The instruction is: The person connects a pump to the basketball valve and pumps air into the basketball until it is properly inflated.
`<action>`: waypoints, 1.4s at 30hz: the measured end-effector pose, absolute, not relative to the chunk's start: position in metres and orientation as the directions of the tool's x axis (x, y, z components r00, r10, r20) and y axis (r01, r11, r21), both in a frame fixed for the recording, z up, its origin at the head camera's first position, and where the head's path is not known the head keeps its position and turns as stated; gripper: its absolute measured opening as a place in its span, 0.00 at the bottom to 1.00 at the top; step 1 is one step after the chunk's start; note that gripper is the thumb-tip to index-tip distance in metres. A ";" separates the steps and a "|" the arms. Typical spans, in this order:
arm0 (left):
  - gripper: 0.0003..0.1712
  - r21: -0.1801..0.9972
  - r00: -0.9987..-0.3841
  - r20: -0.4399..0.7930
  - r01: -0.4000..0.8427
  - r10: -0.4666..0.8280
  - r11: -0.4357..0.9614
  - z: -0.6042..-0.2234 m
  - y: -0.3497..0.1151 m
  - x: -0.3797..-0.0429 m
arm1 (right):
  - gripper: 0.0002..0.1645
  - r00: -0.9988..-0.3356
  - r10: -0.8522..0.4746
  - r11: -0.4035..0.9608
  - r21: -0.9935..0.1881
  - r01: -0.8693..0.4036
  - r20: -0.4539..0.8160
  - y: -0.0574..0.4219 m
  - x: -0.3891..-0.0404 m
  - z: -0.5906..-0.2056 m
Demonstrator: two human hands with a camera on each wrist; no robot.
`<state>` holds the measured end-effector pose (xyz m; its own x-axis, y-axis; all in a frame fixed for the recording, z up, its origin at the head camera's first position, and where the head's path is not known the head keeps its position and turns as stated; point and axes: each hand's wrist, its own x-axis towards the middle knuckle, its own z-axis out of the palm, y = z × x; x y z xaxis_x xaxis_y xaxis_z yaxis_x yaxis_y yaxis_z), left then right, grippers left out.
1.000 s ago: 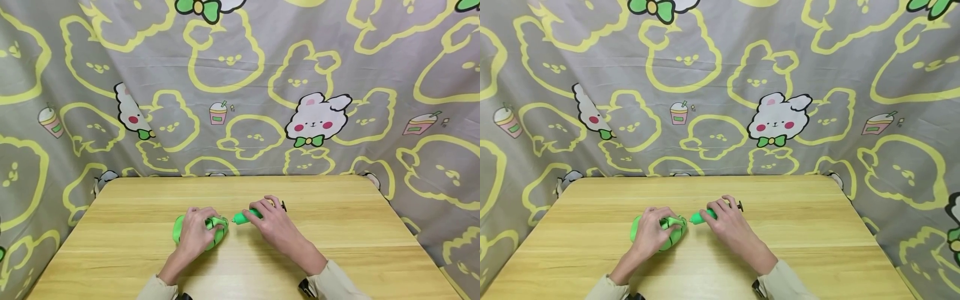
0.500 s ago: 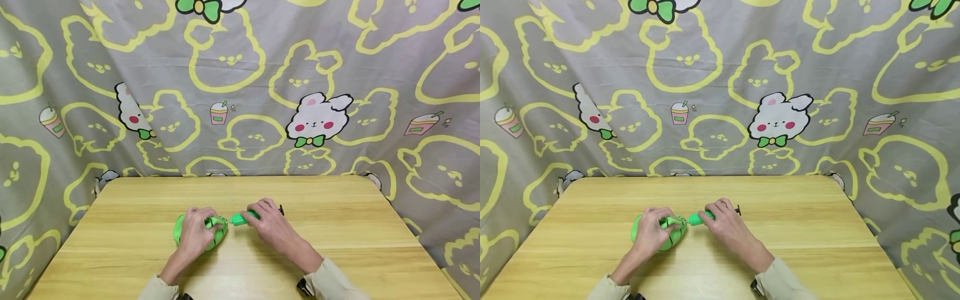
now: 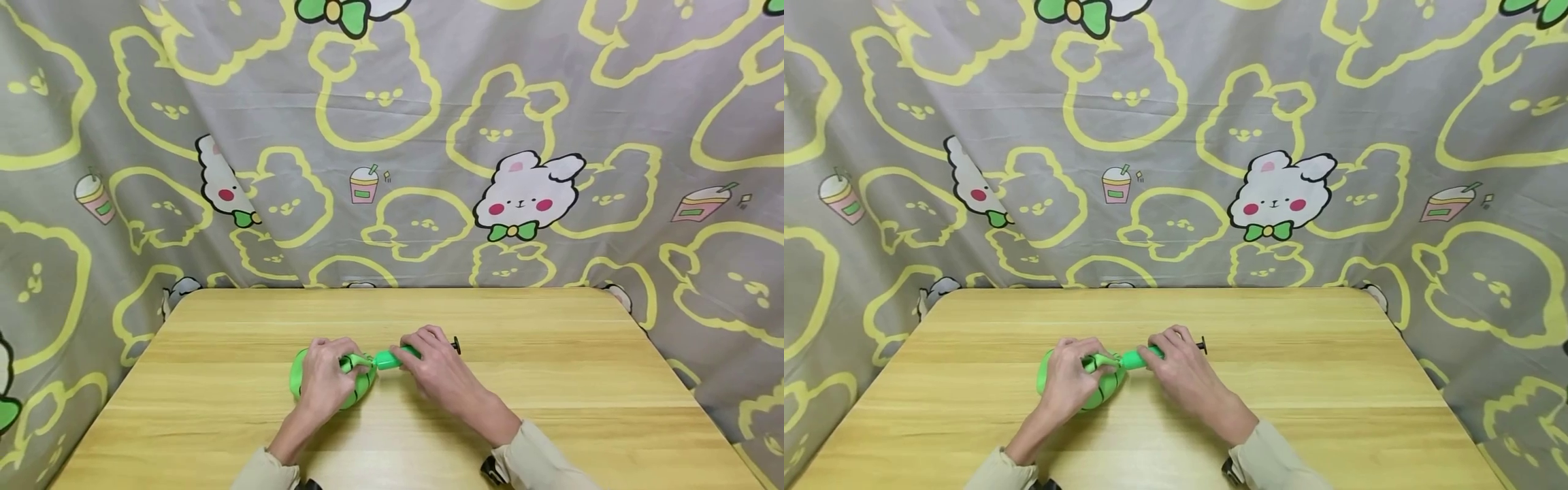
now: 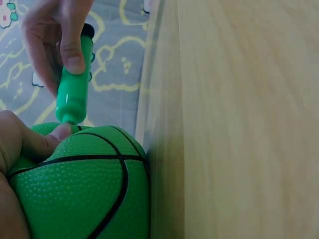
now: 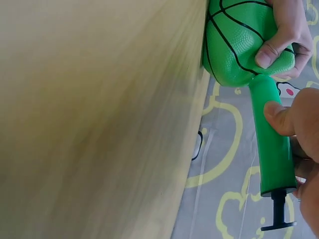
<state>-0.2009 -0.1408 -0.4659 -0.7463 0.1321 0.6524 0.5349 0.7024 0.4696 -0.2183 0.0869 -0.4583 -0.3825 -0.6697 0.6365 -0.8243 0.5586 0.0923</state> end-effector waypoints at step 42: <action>0.26 0.261 -0.749 0.506 0.606 0.428 0.752 -0.440 -0.162 -0.215 | 0.17 -0.818 -0.389 0.408 -0.717 -0.565 0.423 0.125 -0.185 -0.446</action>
<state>-0.2154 -0.1618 -0.4398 -0.7489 0.4277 0.5061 0.6057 0.7516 0.2611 -0.1847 0.1247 -0.4458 -0.8183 -0.3887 0.4235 -0.5650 0.4079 -0.7172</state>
